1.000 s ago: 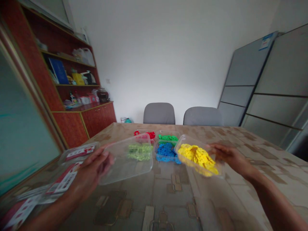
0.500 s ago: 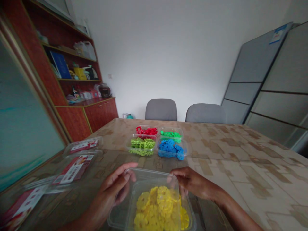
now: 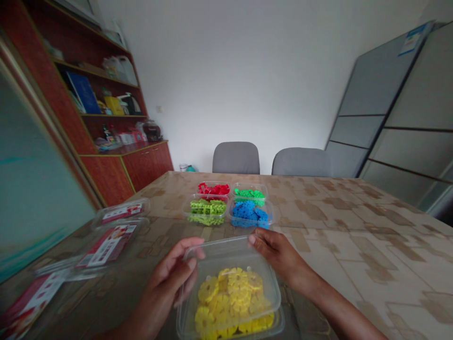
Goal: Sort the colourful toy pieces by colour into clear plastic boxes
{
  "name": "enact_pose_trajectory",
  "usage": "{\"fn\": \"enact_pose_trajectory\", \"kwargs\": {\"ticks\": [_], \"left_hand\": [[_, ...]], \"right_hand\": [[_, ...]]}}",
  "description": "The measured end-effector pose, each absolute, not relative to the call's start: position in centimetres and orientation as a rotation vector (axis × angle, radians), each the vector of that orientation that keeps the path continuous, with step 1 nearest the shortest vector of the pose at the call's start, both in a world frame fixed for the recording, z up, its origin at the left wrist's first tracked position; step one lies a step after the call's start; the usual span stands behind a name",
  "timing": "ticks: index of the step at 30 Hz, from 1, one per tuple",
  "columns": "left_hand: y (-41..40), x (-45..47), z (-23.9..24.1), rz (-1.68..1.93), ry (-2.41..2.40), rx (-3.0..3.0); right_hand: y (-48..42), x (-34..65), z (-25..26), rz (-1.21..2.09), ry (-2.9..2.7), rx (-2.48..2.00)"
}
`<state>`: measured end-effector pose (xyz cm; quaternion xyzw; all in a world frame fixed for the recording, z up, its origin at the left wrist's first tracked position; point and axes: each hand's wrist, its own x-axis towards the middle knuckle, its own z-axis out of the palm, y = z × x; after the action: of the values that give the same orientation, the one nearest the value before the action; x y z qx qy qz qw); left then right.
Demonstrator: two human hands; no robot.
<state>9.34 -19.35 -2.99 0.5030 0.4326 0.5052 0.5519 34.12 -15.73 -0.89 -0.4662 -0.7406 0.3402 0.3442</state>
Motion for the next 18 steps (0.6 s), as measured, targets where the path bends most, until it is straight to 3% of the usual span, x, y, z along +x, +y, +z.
{"fn": "enact_pose_trajectory", "kwargs": {"ticks": [10,18], "left_hand": [[-20.0,7.8,-4.3,1.136,1.145,1.760],[-19.7,7.7,-6.8,0.991,1.119,1.319]], "right_hand": [[-16.6,34.3,-4.4,0.822,-1.879,-1.290],[-17.0,33.2,-5.2,1.055,-1.552,-1.332]]}}
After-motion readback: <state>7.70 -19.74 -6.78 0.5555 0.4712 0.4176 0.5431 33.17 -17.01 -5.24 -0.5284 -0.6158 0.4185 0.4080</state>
